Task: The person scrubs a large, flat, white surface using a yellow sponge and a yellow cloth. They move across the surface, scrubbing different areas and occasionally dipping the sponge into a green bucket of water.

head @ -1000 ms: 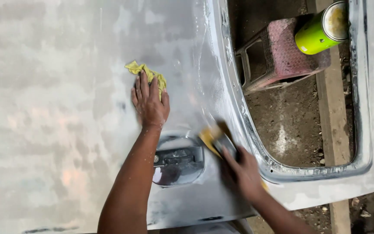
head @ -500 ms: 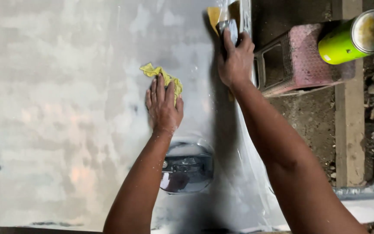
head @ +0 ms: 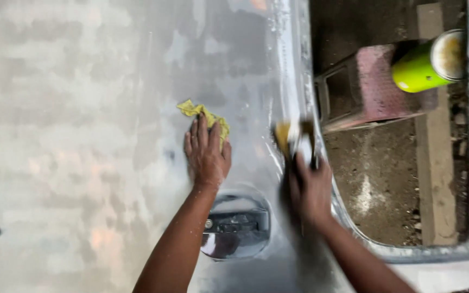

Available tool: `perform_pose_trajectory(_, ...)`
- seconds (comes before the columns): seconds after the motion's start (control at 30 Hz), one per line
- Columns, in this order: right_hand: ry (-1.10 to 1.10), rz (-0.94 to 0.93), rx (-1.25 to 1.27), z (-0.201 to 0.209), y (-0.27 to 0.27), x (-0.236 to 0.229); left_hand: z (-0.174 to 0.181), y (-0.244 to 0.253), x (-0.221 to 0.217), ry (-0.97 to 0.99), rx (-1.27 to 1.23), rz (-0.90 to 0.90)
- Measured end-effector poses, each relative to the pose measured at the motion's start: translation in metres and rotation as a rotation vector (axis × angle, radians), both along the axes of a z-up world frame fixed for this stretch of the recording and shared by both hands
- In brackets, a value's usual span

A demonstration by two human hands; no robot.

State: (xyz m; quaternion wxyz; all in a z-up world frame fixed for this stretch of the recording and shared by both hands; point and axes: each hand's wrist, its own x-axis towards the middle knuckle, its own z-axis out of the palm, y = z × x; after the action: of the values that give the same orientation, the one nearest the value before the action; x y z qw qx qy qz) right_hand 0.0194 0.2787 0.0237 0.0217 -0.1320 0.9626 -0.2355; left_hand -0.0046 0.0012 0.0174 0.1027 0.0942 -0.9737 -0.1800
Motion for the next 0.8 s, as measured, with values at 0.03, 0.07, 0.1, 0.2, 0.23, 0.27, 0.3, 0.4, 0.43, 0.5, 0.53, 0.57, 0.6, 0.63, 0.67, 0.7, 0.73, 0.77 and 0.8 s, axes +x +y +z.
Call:
perform_pose_trajectory(0.03, -0.004, 0.007, -0.008, -0.002, -0.017, -0.042, -0.001, -0.003, 0.000, -0.004, -0.008, 0.007)
perform_pose_trajectory(0.07, 0.062, 0.002, 0.033, -0.005, -0.031, -0.082, -0.003, -0.002, 0.001, -0.010, -0.005, 0.002)
perform_pose_trajectory(0.1, 0.129, -0.002, 0.073, -0.008, -0.044, -0.123, -0.006, -0.001, 0.002, -0.016, -0.002, -0.002)
perform_pose_trajectory(0.2, 0.158, -0.045, 0.141, -0.028, -0.079, -0.251, -0.006, 0.000, -0.001, -0.020, -0.016, 0.003)
perform_pose_trajectory(0.23, 0.156, -0.039, 0.132, -0.027, -0.088, -0.265, -0.005, -0.003, -0.001, -0.022, -0.024, 0.010)
perform_pose_trajectory(0.27, 0.112, -0.065, 0.121, -0.025, -0.094, -0.280, -0.005, -0.004, -0.003, -0.030, -0.027, 0.007)
perform_pose_trajectory(0.3, 0.068, -0.091, 0.109, -0.023, -0.100, -0.294, -0.006, -0.004, -0.004, -0.038, -0.030, 0.004)
perform_pose_trajectory(0.4, 0.146, -0.023, 0.238, -0.032, -0.090, -0.278, -0.002, -0.001, -0.001, -0.060, -0.027, -0.006)
perform_pose_trajectory(0.43, 0.151, -0.030, 0.238, -0.028, -0.079, -0.235, -0.001, -0.003, -0.001, -0.054, -0.029, -0.012)
perform_pose_trajectory(0.5, 0.344, 0.163, 0.135, -0.021, -0.055, -0.150, -0.001, -0.002, -0.003, -0.040, -0.015, -0.007)
perform_pose_trajectory(0.53, 0.344, 0.161, 0.142, -0.008, -0.044, -0.105, -0.002, -0.001, -0.002, -0.039, -0.008, -0.010)
perform_pose_trajectory(0.57, 0.119, 0.142, 0.106, 0.004, -0.033, -0.061, -0.003, 0.001, -0.001, -0.032, -0.001, -0.009)
perform_pose_trajectory(0.6, -0.104, 0.126, 0.061, 0.016, -0.026, -0.018, -0.003, -0.001, 0.000, -0.023, -0.001, -0.003)
perform_pose_trajectory(0.63, -0.103, 0.127, 0.062, 0.015, -0.022, -0.006, -0.003, -0.002, -0.001, -0.021, -0.001, -0.002)
perform_pose_trajectory(0.67, -0.090, 0.124, 0.078, 0.014, -0.020, 0.005, -0.002, -0.004, -0.001, -0.027, -0.008, -0.001)
perform_pose_trajectory(0.7, -0.077, 0.120, 0.095, 0.013, -0.017, 0.017, -0.001, -0.005, -0.002, -0.033, -0.015, 0.001)
perform_pose_trajectory(0.73, -0.074, 0.118, 0.097, 0.010, -0.023, -0.003, 0.000, -0.003, -0.004, -0.030, -0.013, -0.002)
perform_pose_trajectory(0.77, -0.048, 0.119, 0.073, 0.007, -0.028, -0.023, 0.000, -0.001, -0.006, -0.040, -0.010, -0.010)
perform_pose_trajectory(0.8, -0.024, 0.131, 0.042, 0.003, -0.037, -0.042, 0.001, -0.002, -0.005, -0.053, -0.016, -0.007)
